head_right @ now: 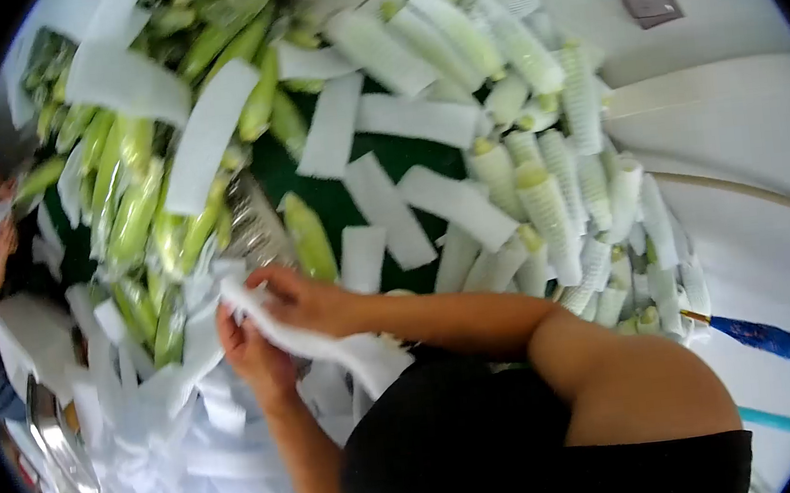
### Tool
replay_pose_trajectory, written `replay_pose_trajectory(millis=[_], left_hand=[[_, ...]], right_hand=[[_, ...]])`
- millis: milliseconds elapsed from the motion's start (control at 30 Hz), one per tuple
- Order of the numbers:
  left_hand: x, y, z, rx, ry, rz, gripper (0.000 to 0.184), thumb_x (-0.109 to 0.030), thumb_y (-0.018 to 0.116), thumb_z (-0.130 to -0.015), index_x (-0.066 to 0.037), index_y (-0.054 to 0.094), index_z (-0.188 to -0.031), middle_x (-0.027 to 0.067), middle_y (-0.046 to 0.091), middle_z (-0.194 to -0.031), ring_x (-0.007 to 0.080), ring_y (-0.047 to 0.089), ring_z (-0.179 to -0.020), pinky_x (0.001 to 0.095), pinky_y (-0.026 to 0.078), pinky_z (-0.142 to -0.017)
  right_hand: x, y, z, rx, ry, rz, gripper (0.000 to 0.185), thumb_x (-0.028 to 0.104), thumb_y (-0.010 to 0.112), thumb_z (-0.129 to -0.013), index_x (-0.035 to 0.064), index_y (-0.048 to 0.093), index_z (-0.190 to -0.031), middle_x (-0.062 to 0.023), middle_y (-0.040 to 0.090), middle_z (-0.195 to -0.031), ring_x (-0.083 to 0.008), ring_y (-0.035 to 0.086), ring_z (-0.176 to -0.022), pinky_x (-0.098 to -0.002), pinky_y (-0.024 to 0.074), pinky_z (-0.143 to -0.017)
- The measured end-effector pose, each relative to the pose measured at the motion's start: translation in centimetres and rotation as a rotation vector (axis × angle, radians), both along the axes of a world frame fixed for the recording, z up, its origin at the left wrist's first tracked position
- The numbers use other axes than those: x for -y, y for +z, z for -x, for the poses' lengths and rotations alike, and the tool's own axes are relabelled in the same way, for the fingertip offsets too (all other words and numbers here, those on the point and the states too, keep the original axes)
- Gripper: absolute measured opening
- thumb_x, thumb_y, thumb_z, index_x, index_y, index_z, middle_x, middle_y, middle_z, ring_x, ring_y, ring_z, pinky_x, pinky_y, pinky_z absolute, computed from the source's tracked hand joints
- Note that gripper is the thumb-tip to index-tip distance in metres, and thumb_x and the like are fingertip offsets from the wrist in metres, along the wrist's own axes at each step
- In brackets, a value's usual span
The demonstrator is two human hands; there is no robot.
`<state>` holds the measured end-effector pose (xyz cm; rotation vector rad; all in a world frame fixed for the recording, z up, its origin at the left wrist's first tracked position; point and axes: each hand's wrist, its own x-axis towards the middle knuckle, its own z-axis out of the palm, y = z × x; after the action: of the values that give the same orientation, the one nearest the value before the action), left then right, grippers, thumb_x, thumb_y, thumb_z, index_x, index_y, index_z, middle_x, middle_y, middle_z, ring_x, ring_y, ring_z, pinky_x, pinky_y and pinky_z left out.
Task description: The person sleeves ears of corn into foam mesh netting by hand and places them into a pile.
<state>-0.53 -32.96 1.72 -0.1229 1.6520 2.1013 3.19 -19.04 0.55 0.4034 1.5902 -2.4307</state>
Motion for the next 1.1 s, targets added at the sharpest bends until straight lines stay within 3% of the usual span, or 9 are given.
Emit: replay_pose_trajectory(millis=[100,300,467,567,633,700,800,900,1100], left_hand=[[0.8,-1.6,0.3,-0.411,-0.087,0.326,0.015,-0.012,0.059,-0.096,-0.002,0.055,-0.107,0.0066,0.060,-0.104,0.0165,0.060,-0.089,0.0312,0.052,-0.080],[2.1,0.5,-3.1,0.105,-0.039,-0.068,0.029,-0.032,0.050,-0.100,-0.004,0.052,-0.108,0.0090,0.061,-0.101,0.0169,0.061,-0.088,0.0305,0.052,-0.077],[3.6,-4.6,-3.2,0.539,-0.618,0.113,0.030,-0.021,0.068,-0.091,-0.004,0.064,-0.115,0.0067,0.070,-0.103,0.0153,0.065,-0.091,0.0281,0.053,-0.077],[-3.5,-2.5,1.4,0.453,-0.007,-0.544,0.031,-0.026,0.060,-0.096,-0.004,0.059,-0.118,0.0114,0.059,-0.129,0.0261,0.053,-0.123,0.0453,0.042,-0.104],[-6.6,-6.6,6.9,0.490,-0.068,-0.577,0.031,-0.027,0.057,-0.098,-0.004,0.055,-0.119,0.0119,0.061,-0.123,0.0274,0.057,-0.116,0.0465,0.044,-0.102],[-10.7,-8.2,9.3,0.572,0.048,-0.115,0.032,-0.023,0.053,-0.099,-0.005,0.047,-0.125,0.0125,0.063,-0.110,0.0252,0.062,-0.103,0.0421,0.053,-0.085],[-11.9,-10.6,9.0,0.453,-0.033,0.399,0.036,-0.024,0.052,-0.098,-0.005,0.045,-0.126,0.0128,0.062,-0.110,0.0238,0.063,-0.096,0.0388,0.052,-0.078],[-11.9,-8.9,4.2,0.322,0.082,0.280,0.039,-0.025,0.054,-0.096,-0.006,0.044,-0.128,0.0126,0.061,-0.110,0.0240,0.062,-0.096,0.0351,0.051,-0.078],[-4.1,-7.5,-4.6,-0.336,0.205,0.466,0.030,-0.026,0.057,-0.097,-0.007,0.045,-0.117,0.0088,0.057,-0.108,0.0190,0.054,-0.099,0.0351,0.047,-0.085]], right_hand=[[-1.2,1.6,-0.6,-0.570,-0.112,-0.601,0.059,0.027,0.072,-0.089,0.0032,0.043,-0.134,-0.0115,0.052,-0.123,-0.0230,0.054,-0.111,-0.0339,0.0451,-0.095],[-2.4,1.7,-2.9,-0.339,-0.046,-0.469,0.046,0.020,0.082,-0.078,0.0008,0.056,-0.110,-0.0095,0.054,-0.111,-0.0223,0.055,-0.106,-0.0314,0.0448,-0.090],[-2.2,-1.2,-3.0,0.142,-0.252,0.414,0.021,0.017,0.074,-0.087,0.0085,0.057,-0.097,0.0005,0.057,-0.089,-0.0133,0.057,-0.080,-0.0277,0.0471,-0.074],[-4.7,-3.0,1.8,0.315,-0.611,0.840,0.011,0.016,0.067,-0.092,0.0106,0.058,-0.094,0.0002,0.061,-0.085,-0.0131,0.060,-0.076,-0.0304,0.0496,-0.065],[-7.6,-7.9,5.6,0.228,-0.526,0.563,0.017,0.019,0.067,-0.091,0.0062,0.058,-0.097,-0.0050,0.064,-0.085,-0.0177,0.063,-0.076,-0.0349,0.0513,-0.064],[-10.6,-8.4,8.0,0.246,-0.448,-0.494,0.026,0.024,0.065,-0.092,0.0016,0.057,-0.103,-0.0111,0.065,-0.082,-0.0245,0.064,-0.073,-0.0391,0.0516,-0.063],[-11.1,-12.2,6.7,0.178,-0.284,-0.981,0.034,0.028,0.061,-0.093,-0.0013,0.056,-0.109,-0.0168,0.065,-0.083,-0.0283,0.062,-0.071,-0.0406,0.0505,-0.064],[-8.9,-7.3,5.4,0.537,-0.370,-0.382,0.034,0.030,0.059,-0.094,0.0009,0.059,-0.111,-0.0126,0.064,-0.087,-0.0213,0.058,-0.071,-0.0358,0.0470,-0.063],[-4.1,2.7,-0.6,0.226,-0.248,-0.340,0.024,0.029,0.053,-0.101,0.0061,0.050,-0.108,-0.0100,0.059,-0.086,-0.0161,0.055,-0.075,-0.0296,0.0463,-0.067]])
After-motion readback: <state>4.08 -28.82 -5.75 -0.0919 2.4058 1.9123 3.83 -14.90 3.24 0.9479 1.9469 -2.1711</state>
